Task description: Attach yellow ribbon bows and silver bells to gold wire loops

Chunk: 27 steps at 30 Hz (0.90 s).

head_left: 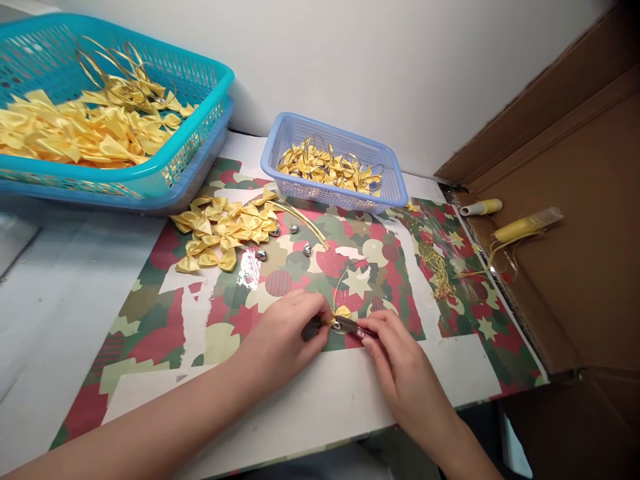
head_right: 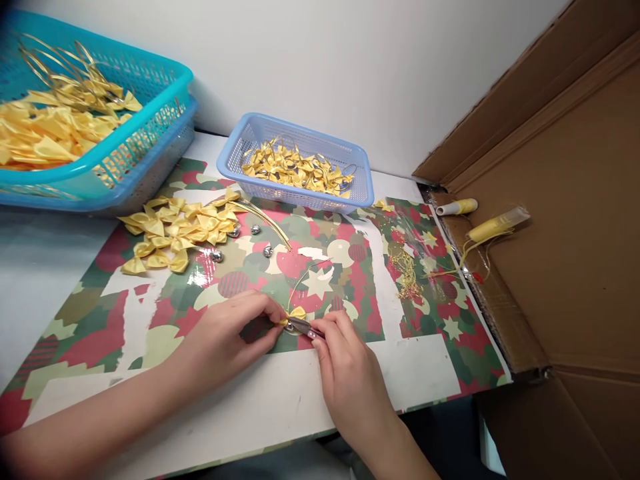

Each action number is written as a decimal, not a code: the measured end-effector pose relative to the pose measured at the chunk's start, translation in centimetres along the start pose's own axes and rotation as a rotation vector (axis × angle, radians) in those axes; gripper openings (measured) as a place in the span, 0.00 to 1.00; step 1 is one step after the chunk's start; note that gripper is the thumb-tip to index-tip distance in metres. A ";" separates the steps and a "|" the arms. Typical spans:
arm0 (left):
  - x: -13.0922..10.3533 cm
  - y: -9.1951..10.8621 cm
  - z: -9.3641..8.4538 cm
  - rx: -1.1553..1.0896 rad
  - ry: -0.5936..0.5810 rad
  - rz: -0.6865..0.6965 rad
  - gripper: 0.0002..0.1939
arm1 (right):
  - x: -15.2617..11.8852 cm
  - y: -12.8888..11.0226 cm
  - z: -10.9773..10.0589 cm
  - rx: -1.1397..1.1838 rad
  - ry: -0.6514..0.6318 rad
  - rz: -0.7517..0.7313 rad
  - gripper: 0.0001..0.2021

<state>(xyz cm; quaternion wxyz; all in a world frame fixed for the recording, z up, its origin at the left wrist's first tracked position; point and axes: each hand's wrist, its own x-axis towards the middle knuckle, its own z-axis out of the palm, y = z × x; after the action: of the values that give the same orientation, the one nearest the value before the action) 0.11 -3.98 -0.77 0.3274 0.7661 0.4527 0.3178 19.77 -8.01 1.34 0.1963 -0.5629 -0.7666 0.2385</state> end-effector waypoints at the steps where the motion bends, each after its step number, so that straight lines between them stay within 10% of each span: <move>1: 0.0 0.0 0.0 -0.002 0.001 -0.001 0.07 | 0.0 0.0 0.0 -0.002 0.005 -0.001 0.11; 27: 0.0 -0.1 0.1 -0.004 0.012 0.003 0.07 | 0.0 0.1 -0.1 0.037 -0.015 0.024 0.11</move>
<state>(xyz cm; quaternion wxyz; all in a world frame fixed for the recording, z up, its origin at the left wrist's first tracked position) 0.14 -4.02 -0.88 0.3257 0.7643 0.4528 0.3236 19.93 -8.00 1.36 0.1981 -0.5666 -0.7566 0.2593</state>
